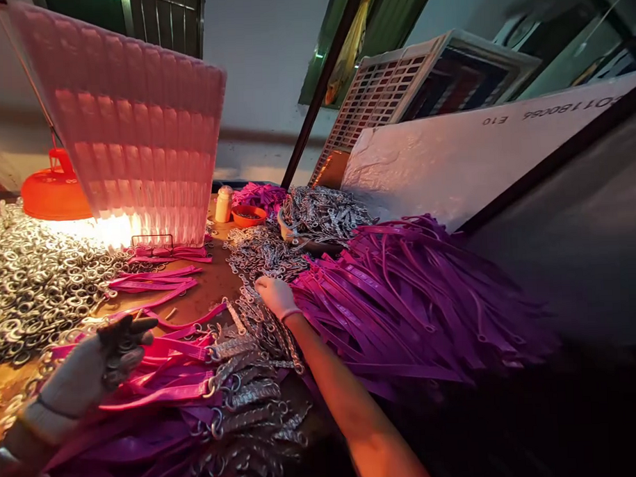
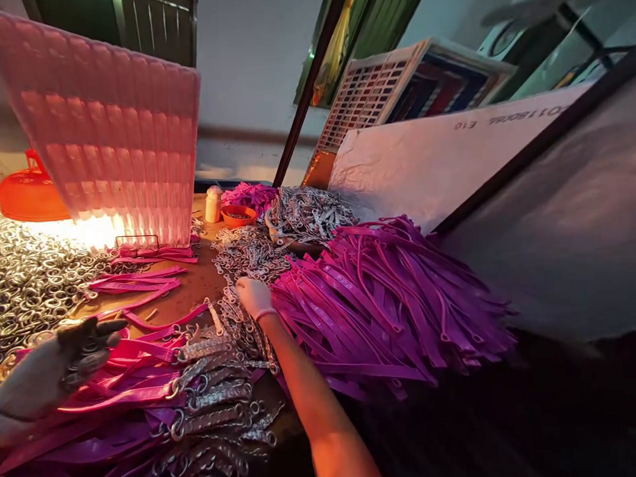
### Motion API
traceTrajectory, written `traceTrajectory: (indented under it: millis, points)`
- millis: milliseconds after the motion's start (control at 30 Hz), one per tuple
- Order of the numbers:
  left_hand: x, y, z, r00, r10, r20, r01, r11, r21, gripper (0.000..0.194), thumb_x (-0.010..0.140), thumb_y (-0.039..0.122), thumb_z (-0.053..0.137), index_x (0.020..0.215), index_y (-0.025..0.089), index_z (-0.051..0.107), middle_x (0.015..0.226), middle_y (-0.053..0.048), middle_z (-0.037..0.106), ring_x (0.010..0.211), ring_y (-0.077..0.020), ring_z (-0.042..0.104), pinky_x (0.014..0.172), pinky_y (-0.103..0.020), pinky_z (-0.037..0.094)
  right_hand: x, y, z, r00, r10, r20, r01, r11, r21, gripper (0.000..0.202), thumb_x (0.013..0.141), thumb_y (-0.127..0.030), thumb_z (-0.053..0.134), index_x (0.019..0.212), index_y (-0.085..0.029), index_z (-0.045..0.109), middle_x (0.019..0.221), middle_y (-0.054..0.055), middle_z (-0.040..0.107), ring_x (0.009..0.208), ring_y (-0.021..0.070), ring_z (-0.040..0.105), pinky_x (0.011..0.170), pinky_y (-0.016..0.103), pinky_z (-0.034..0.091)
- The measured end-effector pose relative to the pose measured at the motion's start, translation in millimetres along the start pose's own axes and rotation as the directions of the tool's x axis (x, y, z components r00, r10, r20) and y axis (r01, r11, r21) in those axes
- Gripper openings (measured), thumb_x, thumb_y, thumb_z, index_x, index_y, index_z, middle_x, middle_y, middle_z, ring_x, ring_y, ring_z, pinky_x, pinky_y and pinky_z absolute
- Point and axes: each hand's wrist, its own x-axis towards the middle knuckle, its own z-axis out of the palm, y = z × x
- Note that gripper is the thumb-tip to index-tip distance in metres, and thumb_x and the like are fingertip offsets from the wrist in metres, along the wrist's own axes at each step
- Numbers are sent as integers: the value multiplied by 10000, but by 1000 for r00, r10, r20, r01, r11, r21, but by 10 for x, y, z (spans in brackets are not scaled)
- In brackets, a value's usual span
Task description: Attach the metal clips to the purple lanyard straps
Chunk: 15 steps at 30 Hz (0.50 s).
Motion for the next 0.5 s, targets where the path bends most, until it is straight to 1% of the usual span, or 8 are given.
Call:
traceTrajectory:
  millis: [67,167,233,300,367,433,500]
  points:
    - [67,-37,76,998,-37,57,37,999,6,395,749,153,662,1141,118,701,733,-63,630,445,-53,395,342,-128,288,212,90,109,996,81,30,-79,995,-69,243,1017,-285,502,1074,-156,700,1067,92,717,998,204,662,877,344,492]
    - [139,-114,206,992,-15,128,14,1000,2,477,701,135,693,1178,128,676,725,-43,616,428,-33,350,338,-116,229,410,106,294,987,137,82,-125,982,-144,263,977,-375,603,1105,-153,661,1120,71,679,1010,205,654,916,426,527]
    - [177,-183,310,988,22,151,-25,1000,20,393,709,196,721,1094,120,689,663,-14,590,405,-23,307,338,-120,201,480,66,409,983,152,102,-132,975,-180,287,971,-379,617,1147,-154,643,1159,74,660,1032,213,649,918,438,537]
    - [196,-245,417,986,48,157,-62,995,84,284,755,320,727,940,107,697,530,35,496,377,-24,262,335,-135,181,517,21,499,982,149,115,-123,971,-207,304,973,-366,616,1187,-150,627,1187,84,647,1045,221,646,915,441,542]
    - [188,-283,505,981,86,173,-115,980,164,344,801,447,699,822,105,687,434,69,388,357,-33,246,338,-150,173,536,0,556,983,129,130,-98,970,-223,314,974,-357,615,1212,-153,616,1215,90,635,1062,227,640,921,447,541]
    - [160,-297,554,972,99,214,-145,967,212,393,814,499,690,753,111,670,415,65,383,352,-36,260,342,-162,167,553,14,579,984,96,151,-60,972,-227,316,974,-355,614,1223,-160,612,1238,91,625,1080,230,632,930,452,537]
    - [129,-304,555,966,64,251,-118,972,202,393,815,499,698,726,118,655,449,48,438,355,-31,271,341,-167,158,569,45,576,982,64,175,-25,976,-218,309,973,-355,615,1216,-165,616,1239,87,625,1081,228,631,926,447,539]
